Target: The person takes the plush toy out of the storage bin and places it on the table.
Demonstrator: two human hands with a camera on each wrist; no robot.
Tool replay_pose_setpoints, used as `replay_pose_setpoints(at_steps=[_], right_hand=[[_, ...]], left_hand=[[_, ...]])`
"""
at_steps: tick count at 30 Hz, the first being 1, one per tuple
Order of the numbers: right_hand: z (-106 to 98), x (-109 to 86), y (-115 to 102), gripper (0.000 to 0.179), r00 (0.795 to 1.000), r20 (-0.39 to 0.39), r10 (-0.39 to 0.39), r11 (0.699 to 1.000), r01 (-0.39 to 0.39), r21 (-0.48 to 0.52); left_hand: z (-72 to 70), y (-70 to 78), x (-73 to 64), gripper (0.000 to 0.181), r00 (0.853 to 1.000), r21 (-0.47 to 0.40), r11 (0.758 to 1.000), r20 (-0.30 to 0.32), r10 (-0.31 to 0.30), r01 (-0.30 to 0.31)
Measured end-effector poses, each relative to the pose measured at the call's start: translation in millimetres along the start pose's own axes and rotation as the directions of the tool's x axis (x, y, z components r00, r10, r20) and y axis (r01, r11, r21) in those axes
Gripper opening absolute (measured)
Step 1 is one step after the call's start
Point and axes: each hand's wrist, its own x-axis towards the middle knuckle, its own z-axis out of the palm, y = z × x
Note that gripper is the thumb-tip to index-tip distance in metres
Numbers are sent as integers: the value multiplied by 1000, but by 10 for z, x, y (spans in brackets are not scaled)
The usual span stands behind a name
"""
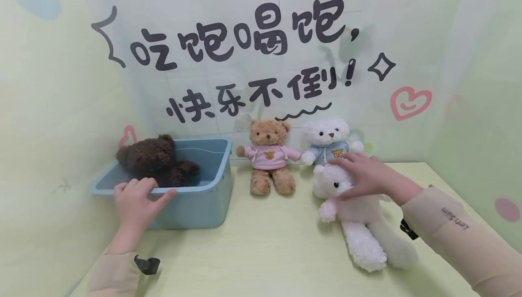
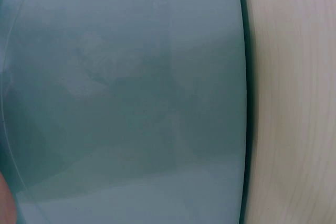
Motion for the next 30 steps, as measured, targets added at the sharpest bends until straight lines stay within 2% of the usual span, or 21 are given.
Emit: replay_pose_setpoints(at_steps=[6,15,19,21,24,26,30], right_hand=[[25,75,-32,92,995,30,94,995,-93,-25],[63,112,-11,92,995,35,97,995,-96,-31],[83,36,138,86,992,20,122,991,-123,46],[98,-23,230,81,991,-26,131,985,-127,118],[117,-135,331,76,976,-160,145,972,-111,207],[125,-208,360,75,954,-265,138,970,-76,231],[142,-321,323,80,896,-437,78,983,3,182]], left_hand=[[0,5,-2,72,1000,3,1000,20,-8,8],[16,27,-22,72,1000,4,1000,7,0,0],[41,50,1,72,1000,-8,1000,-14,12,-13],[51,56,13,72,1000,-15,1000,-20,14,-15],[53,52,18,72,1000,-16,1000,-14,11,-11],[51,34,10,72,1000,-10,1000,-5,5,-5],[27,-8,-10,73,1000,10,1000,10,-7,7]])
